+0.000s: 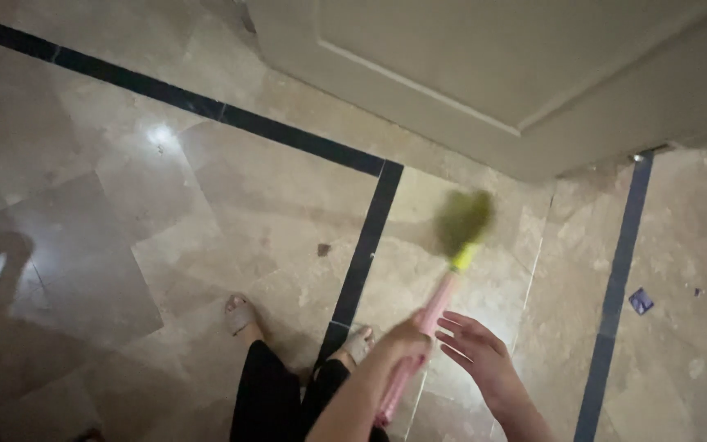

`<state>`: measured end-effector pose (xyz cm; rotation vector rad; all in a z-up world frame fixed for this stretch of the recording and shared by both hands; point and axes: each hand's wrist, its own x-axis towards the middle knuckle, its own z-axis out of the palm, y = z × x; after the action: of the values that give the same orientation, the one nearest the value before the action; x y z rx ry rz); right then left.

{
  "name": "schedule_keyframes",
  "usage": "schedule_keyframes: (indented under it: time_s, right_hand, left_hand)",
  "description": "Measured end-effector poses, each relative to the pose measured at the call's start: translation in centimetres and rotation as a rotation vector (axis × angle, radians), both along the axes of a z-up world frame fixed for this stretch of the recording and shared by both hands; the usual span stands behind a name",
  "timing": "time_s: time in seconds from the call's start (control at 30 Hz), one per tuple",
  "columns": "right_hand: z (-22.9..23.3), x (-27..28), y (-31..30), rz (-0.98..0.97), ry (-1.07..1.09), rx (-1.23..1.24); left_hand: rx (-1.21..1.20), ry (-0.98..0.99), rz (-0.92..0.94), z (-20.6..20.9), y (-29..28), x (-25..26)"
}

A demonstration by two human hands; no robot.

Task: Sweeping the floor with a broom.

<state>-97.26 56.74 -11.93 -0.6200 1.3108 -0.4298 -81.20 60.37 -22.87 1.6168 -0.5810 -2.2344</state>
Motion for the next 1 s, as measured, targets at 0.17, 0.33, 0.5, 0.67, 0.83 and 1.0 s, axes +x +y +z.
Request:
schedule_keyframes:
  time_s: [0.17,0.33,0.5,0.67,0.83,1.0]
  right_hand:
    - [0.6,-1.6,-1.9,0.009,-0.047,-0.068]
    - [3.6,1.4,-3.3,0.011,0.009,-0.111]
    - [3.0,3.6,-2.5,0.075,-0.112,-0.123]
    - [3.5,4.4,-1.3,0.101,-0.085,-0.093]
    - [1.6,2.0,-1.1,0.132,-0.078,-0.061]
    - [2.3,3.1,-2.7,0.066,-0.105,-0.052]
  left_hand:
    - [-0.095,-0.054,0.043,4.5,-2.1,3.5]
    - [-0.505,-0.278,0.130,0.9,3.0,18.7]
    - [-0.221,-0.490,0.173,5.9,8.2,27.8]
    - [-0.602,-1.029,-0.548,-23.0,20.3,27.0]
    - [-0.070,-0.213,-0.211,3.4,4.3,5.4]
    - [-0.062,-0.012,-0.259,10.0,1.7,8.3]
